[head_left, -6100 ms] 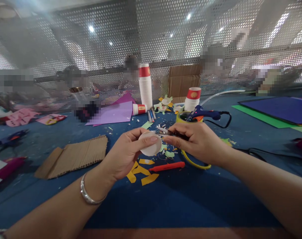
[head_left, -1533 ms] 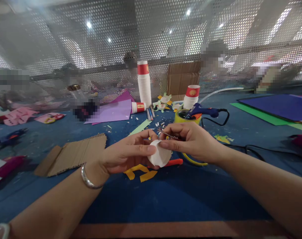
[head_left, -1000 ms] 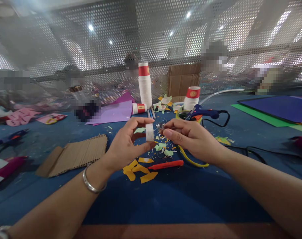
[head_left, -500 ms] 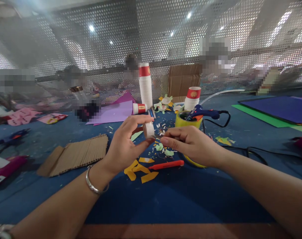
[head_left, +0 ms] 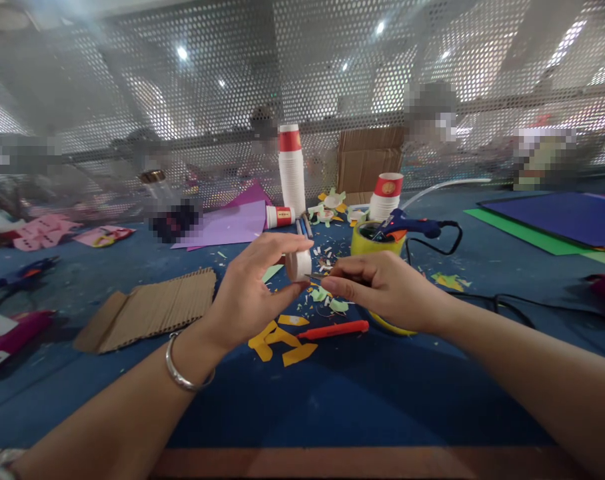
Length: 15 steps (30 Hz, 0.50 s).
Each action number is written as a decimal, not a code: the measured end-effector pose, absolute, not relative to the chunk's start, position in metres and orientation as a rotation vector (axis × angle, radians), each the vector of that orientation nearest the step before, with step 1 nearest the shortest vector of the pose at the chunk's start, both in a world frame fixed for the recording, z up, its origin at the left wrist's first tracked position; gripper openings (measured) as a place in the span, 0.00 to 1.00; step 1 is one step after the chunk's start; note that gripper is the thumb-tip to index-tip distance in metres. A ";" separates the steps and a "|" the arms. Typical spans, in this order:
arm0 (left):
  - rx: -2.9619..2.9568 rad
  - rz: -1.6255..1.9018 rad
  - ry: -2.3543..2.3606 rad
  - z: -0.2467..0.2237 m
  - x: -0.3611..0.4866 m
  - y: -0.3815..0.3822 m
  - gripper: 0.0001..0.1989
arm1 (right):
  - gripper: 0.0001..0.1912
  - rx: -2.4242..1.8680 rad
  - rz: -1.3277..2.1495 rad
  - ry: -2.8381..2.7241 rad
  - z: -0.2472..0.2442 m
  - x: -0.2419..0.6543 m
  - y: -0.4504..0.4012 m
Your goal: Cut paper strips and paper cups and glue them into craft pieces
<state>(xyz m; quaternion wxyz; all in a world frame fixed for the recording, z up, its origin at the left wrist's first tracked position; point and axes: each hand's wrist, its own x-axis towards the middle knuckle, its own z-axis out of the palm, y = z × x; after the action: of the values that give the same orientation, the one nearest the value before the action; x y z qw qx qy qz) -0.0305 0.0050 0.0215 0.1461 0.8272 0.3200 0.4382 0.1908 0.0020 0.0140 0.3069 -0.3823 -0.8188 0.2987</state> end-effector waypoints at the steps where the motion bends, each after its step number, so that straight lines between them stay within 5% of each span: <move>1: 2.391 1.252 0.917 0.022 -0.031 0.005 0.19 | 0.22 -1.008 0.791 -2.169 0.014 0.191 0.002; 15: 2.392 1.187 0.668 0.013 -0.039 0.018 0.25 | 0.24 -1.015 0.874 -2.200 0.017 0.192 0.002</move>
<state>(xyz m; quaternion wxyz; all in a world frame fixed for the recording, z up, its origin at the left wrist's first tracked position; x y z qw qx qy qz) -0.0395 0.0180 0.0126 0.1934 0.8526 0.2380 0.4230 0.1922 0.0015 0.0166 0.2792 -0.3783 -0.8202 0.3259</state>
